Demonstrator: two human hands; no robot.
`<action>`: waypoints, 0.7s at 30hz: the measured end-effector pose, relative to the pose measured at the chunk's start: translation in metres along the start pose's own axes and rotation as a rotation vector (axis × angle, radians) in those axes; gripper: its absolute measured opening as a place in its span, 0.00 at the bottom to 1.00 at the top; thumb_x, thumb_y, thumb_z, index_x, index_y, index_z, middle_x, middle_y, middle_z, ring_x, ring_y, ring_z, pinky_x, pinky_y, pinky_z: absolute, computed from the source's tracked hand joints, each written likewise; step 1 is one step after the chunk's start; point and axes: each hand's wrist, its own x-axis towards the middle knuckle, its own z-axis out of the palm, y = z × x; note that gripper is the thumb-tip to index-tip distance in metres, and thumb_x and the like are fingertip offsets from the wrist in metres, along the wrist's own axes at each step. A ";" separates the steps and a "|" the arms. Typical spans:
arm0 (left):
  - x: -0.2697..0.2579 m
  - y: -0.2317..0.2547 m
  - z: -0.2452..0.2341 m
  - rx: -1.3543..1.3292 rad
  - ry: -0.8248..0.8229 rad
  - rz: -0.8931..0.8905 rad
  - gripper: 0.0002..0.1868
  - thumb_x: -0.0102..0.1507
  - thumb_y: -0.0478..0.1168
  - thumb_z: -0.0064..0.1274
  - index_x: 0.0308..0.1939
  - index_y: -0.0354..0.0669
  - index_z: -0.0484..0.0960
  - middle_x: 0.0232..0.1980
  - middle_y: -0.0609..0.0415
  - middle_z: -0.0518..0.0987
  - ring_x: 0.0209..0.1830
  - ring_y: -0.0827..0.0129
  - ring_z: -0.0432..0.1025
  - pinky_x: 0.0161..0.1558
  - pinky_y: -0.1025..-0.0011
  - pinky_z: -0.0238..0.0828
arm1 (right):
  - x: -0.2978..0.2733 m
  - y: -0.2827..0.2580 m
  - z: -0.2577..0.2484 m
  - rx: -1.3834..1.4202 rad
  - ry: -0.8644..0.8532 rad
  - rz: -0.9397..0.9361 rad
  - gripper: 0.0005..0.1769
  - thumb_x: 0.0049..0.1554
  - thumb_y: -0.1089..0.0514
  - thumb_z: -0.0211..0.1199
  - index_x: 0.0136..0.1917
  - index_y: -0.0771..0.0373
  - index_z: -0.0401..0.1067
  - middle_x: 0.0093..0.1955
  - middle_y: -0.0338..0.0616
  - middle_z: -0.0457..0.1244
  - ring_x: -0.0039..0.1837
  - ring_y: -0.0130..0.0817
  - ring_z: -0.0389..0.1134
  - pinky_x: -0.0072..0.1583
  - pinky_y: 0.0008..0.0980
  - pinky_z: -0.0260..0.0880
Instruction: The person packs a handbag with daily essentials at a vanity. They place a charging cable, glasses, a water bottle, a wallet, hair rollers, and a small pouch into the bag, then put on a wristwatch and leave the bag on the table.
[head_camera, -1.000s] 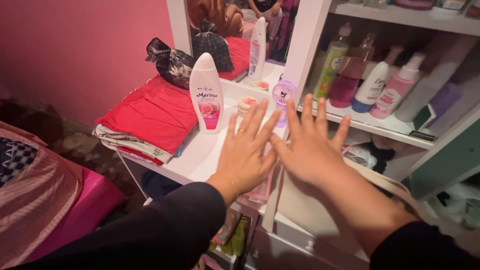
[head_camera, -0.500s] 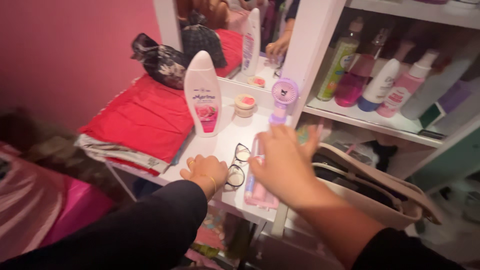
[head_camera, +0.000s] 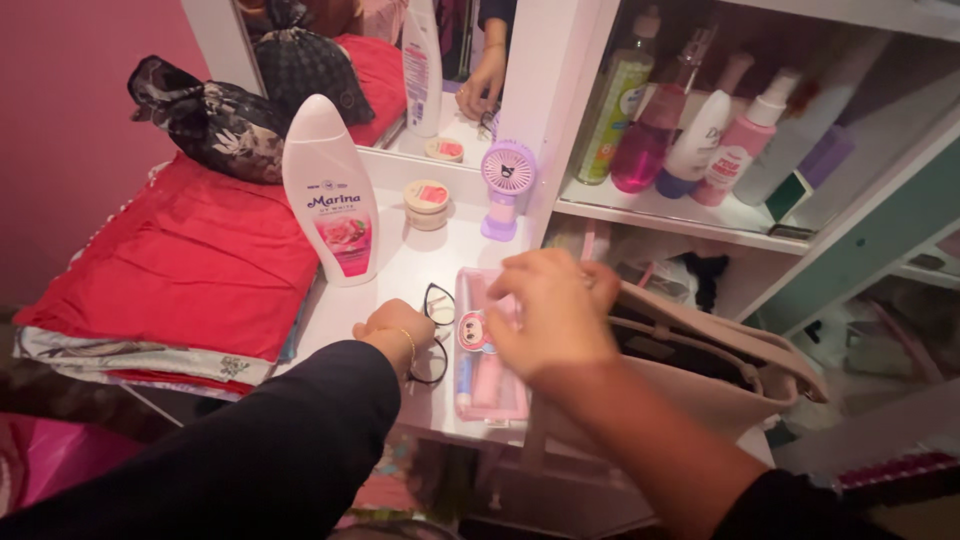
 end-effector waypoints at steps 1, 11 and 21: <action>0.010 -0.004 0.002 -0.031 -0.009 -0.004 0.19 0.59 0.48 0.57 0.48 0.41 0.88 0.50 0.42 0.84 0.55 0.49 0.77 0.61 0.59 0.62 | 0.002 0.004 -0.002 0.008 0.024 0.008 0.06 0.46 0.53 0.68 0.37 0.54 0.79 0.52 0.38 0.69 0.63 0.39 0.64 0.63 0.55 0.50; 0.022 -0.030 -0.053 -0.637 -0.111 0.069 0.14 0.59 0.43 0.60 0.36 0.31 0.86 0.36 0.45 0.84 0.29 0.63 0.76 0.28 0.66 0.68 | 0.038 0.010 0.000 0.126 0.027 0.115 0.07 0.48 0.53 0.68 0.40 0.54 0.82 0.41 0.44 0.70 0.51 0.44 0.69 0.57 0.47 0.62; -0.084 0.032 -0.158 -0.439 -0.317 0.698 0.08 0.53 0.39 0.65 0.31 0.38 0.88 0.31 0.55 0.87 0.31 0.75 0.81 0.33 0.77 0.74 | 0.098 0.045 -0.001 0.546 -0.169 0.241 0.14 0.55 0.53 0.65 0.53 0.58 0.79 0.38 0.38 0.68 0.40 0.25 0.66 0.43 0.29 0.67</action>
